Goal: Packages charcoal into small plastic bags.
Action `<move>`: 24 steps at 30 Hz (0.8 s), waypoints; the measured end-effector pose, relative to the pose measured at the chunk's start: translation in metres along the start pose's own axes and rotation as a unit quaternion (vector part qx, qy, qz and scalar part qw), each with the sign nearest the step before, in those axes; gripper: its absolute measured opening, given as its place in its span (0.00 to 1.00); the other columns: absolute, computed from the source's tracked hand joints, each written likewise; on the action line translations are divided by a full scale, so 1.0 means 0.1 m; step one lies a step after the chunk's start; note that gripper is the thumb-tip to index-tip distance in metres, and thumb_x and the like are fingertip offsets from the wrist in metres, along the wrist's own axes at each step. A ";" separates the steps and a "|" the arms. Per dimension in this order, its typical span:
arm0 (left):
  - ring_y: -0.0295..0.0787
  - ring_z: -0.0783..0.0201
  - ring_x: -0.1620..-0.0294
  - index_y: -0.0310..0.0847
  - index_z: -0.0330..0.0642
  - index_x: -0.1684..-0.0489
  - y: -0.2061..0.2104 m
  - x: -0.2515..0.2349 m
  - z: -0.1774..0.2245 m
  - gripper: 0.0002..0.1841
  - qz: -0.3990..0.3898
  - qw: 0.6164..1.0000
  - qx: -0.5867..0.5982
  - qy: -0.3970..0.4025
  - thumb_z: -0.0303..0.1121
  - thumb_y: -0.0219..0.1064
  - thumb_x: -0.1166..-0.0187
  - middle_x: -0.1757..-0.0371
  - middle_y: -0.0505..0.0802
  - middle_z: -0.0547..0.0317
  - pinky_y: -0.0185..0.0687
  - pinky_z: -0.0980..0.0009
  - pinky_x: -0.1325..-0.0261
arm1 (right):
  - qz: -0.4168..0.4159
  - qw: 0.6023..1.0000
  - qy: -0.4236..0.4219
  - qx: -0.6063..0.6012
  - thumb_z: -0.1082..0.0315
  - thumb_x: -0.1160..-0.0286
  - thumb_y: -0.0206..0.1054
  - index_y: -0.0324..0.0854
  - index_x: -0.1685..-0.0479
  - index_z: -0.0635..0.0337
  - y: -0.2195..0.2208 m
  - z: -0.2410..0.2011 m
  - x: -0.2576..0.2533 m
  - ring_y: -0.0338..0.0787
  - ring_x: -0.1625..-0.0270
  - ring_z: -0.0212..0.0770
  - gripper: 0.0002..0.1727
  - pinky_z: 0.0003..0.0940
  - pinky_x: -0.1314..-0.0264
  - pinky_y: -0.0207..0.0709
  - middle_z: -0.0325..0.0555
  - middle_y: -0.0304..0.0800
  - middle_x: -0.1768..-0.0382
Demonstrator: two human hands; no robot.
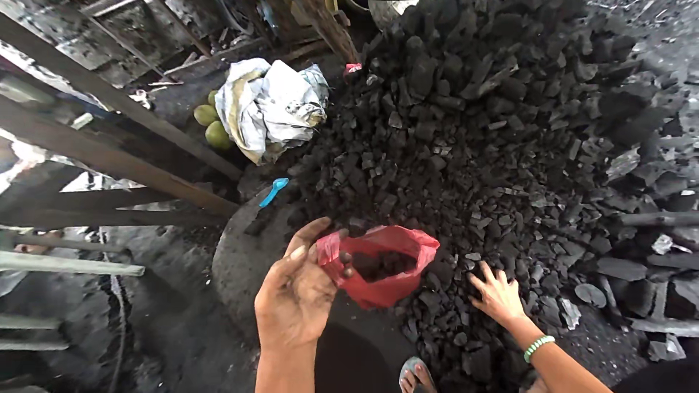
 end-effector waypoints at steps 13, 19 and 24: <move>0.92 0.68 0.61 0.79 0.53 0.32 0.16 -0.03 -0.10 0.27 -0.086 0.996 -0.011 -0.021 0.52 0.68 0.30 0.49 0.93 0.59 0.89 0.73 0.63 | 0.020 0.924 0.036 -0.381 0.79 0.34 0.74 0.83 0.35 0.65 -0.25 0.24 0.06 0.79 0.26 0.65 0.23 0.62 0.26 0.73 0.68 0.74 0.25; 0.90 0.71 0.63 0.77 0.53 0.28 0.33 -0.01 -0.17 0.26 -0.136 0.989 -0.046 -0.043 0.50 0.62 0.26 0.47 0.92 0.58 0.87 0.76 0.64 | 0.084 0.696 -0.087 -0.708 0.74 0.43 0.67 0.80 0.45 0.50 -1.32 -0.20 0.41 0.88 0.68 0.35 0.21 0.32 0.75 0.82 0.41 0.90 0.46; 0.91 0.70 0.62 0.75 0.53 0.28 0.49 0.05 -0.26 0.30 -0.174 0.980 -0.059 -0.075 0.54 0.66 0.29 0.45 0.91 0.59 0.88 0.75 0.65 | 0.076 0.680 -0.360 -0.634 0.70 0.46 0.75 0.87 0.53 0.45 -1.85 -1.01 0.60 0.89 0.42 0.31 0.17 0.30 0.47 0.87 0.36 0.88 0.37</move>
Point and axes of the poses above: each hand's wrist, its own x-axis away from the middle knuckle, its own y-axis out of the palm, z = x × y, the point moved 4 cm from there along -x, towards the middle knuckle
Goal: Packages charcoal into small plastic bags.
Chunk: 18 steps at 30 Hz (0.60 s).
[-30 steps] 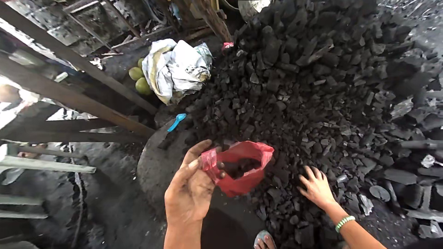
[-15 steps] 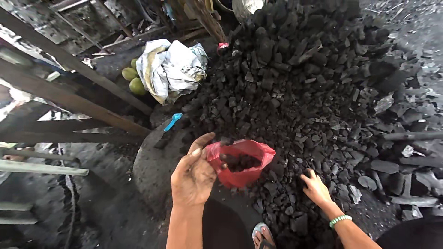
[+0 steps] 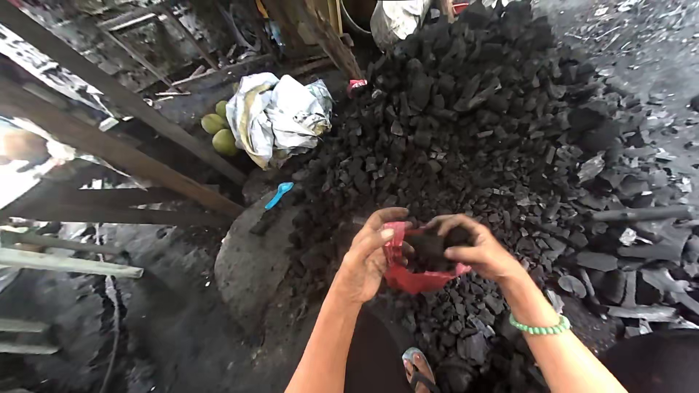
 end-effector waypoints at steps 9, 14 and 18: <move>0.90 0.70 0.64 0.76 0.51 0.31 0.05 -0.02 -0.06 0.27 -0.057 0.998 0.029 -0.001 0.51 0.65 0.28 0.45 0.90 0.56 0.87 0.76 0.66 | -0.260 0.761 0.208 0.557 0.79 0.28 0.72 0.76 0.18 0.33 0.50 0.52 0.03 0.60 0.14 0.78 0.38 0.81 0.34 0.70 0.51 0.46 0.04; 0.89 0.70 0.64 0.78 0.53 0.33 0.00 -0.01 -0.02 0.25 0.004 1.000 -0.005 -0.019 0.50 0.63 0.28 0.45 0.91 0.58 0.86 0.77 0.68 | -0.324 0.709 0.296 0.552 0.71 0.27 0.72 0.74 0.15 0.36 0.50 0.28 0.01 0.76 0.24 0.74 0.36 0.75 0.35 0.73 0.53 0.50 0.06; 0.90 0.70 0.63 0.78 0.53 0.31 -0.07 0.05 0.01 0.28 0.005 1.000 0.010 -0.008 0.54 0.65 0.28 0.44 0.91 0.57 0.87 0.77 0.67 | -0.231 0.861 0.172 0.420 0.65 0.24 0.73 0.87 0.29 0.47 0.18 -0.16 0.04 0.86 0.29 0.52 0.22 0.61 0.27 0.77 0.47 0.83 0.24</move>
Point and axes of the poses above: each hand's wrist, its own x-axis away from the middle knuckle, its own y-axis out of the palm, z = x × y, the point moved 4 cm from there along -x, towards the middle knuckle
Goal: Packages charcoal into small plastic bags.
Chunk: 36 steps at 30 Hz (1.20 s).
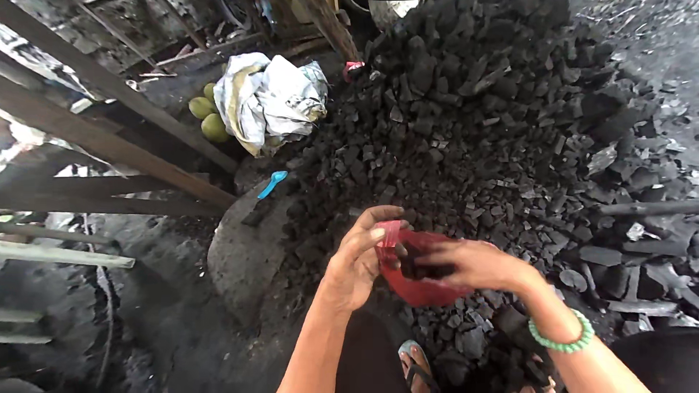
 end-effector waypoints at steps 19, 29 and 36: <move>0.91 0.69 0.63 0.79 0.52 0.34 -0.23 0.00 0.12 0.26 0.077 0.992 0.037 0.093 0.53 0.66 0.27 0.46 0.92 0.57 0.88 0.76 0.65 | 0.098 0.940 0.318 0.073 0.70 0.21 0.67 0.80 0.23 0.54 1.31 1.97 0.15 0.73 0.22 0.76 0.25 0.71 0.29 0.73 0.69 0.76 0.24; 0.91 0.69 0.64 0.79 0.55 0.35 -0.02 -0.04 -0.01 0.25 0.006 0.999 0.028 0.023 0.54 0.67 0.30 0.47 0.93 0.60 0.89 0.75 0.66 | 0.363 0.758 -0.064 -0.537 0.73 0.40 0.72 0.84 0.47 0.42 -0.04 0.63 0.17 0.93 0.67 0.32 0.20 0.29 0.66 0.90 0.36 0.94 0.60; 0.91 0.72 0.63 0.75 0.53 0.34 0.07 -0.05 -0.09 0.24 -0.057 0.998 -0.001 -0.019 0.47 0.63 0.31 0.53 0.93 0.64 0.88 0.76 0.62 | 0.076 0.990 0.029 0.115 0.57 0.22 0.74 0.81 0.22 0.44 0.29 0.01 -0.15 0.83 0.27 0.64 0.27 0.70 0.31 0.75 0.53 0.76 0.18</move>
Point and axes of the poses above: each hand's wrist, its own x-axis away from the middle knuckle, its own y-axis out of the palm, z = x × y, the point moved 4 cm from there along -x, towards the middle knuckle
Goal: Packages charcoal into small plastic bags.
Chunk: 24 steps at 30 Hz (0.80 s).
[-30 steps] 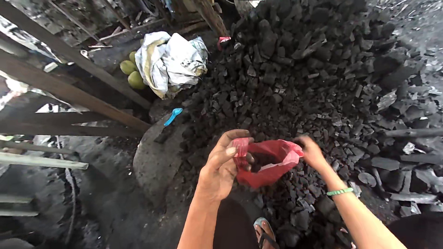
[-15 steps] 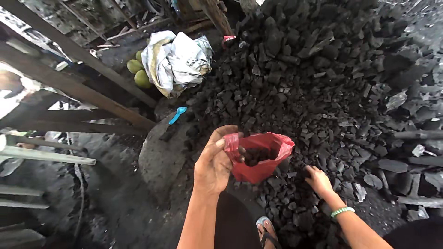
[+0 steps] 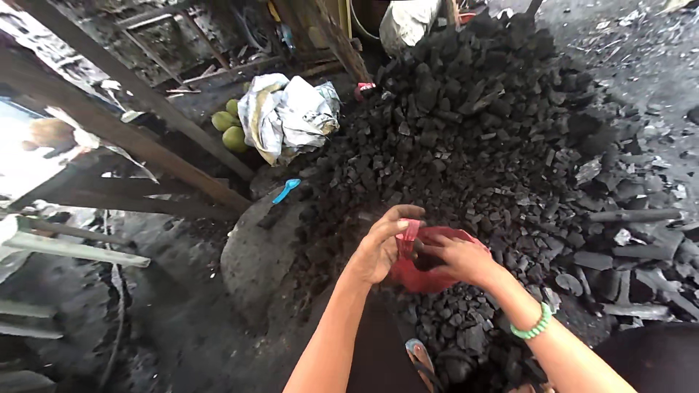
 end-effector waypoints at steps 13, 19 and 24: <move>0.82 0.30 0.33 0.63 0.48 0.11 0.20 0.21 -0.18 0.42 -0.056 0.662 -0.715 -0.220 0.31 0.79 0.30 0.24 0.76 0.26 0.76 0.32 0.34 | 0.075 0.943 -0.141 0.294 0.85 0.41 0.74 0.89 0.57 0.64 -0.29 0.16 1.17 0.93 0.50 0.61 0.13 0.72 0.29 0.72 0.56 0.93 0.61; 0.84 0.34 0.35 0.85 0.27 0.49 0.72 0.00 0.28 0.15 -0.120 0.564 -0.767 -0.282 0.35 0.63 0.15 0.42 0.89 0.32 0.74 0.33 0.37 | 0.241 0.898 -0.276 0.244 0.75 0.39 0.73 0.88 0.65 0.59 -0.79 -0.66 1.37 0.90 0.73 0.48 0.05 0.57 0.51 0.83 0.44 0.87 0.80; 0.70 0.76 0.79 0.80 0.36 0.59 1.18 -0.17 0.52 0.08 -0.263 0.766 -0.560 -0.173 0.30 0.59 0.11 0.74 0.80 0.64 0.67 0.77 0.74 | 0.321 0.909 -0.236 0.122 0.71 0.37 0.75 0.90 0.54 0.63 -1.17 -0.96 1.34 0.91 0.70 0.50 0.12 0.55 0.60 0.85 0.49 0.90 0.74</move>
Point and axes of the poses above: each hand's wrist, its own x-axis away from the middle knuckle, its own y-axis out of the palm, z = x × y, the point moved 4 cm from there along -x, towards the middle knuckle
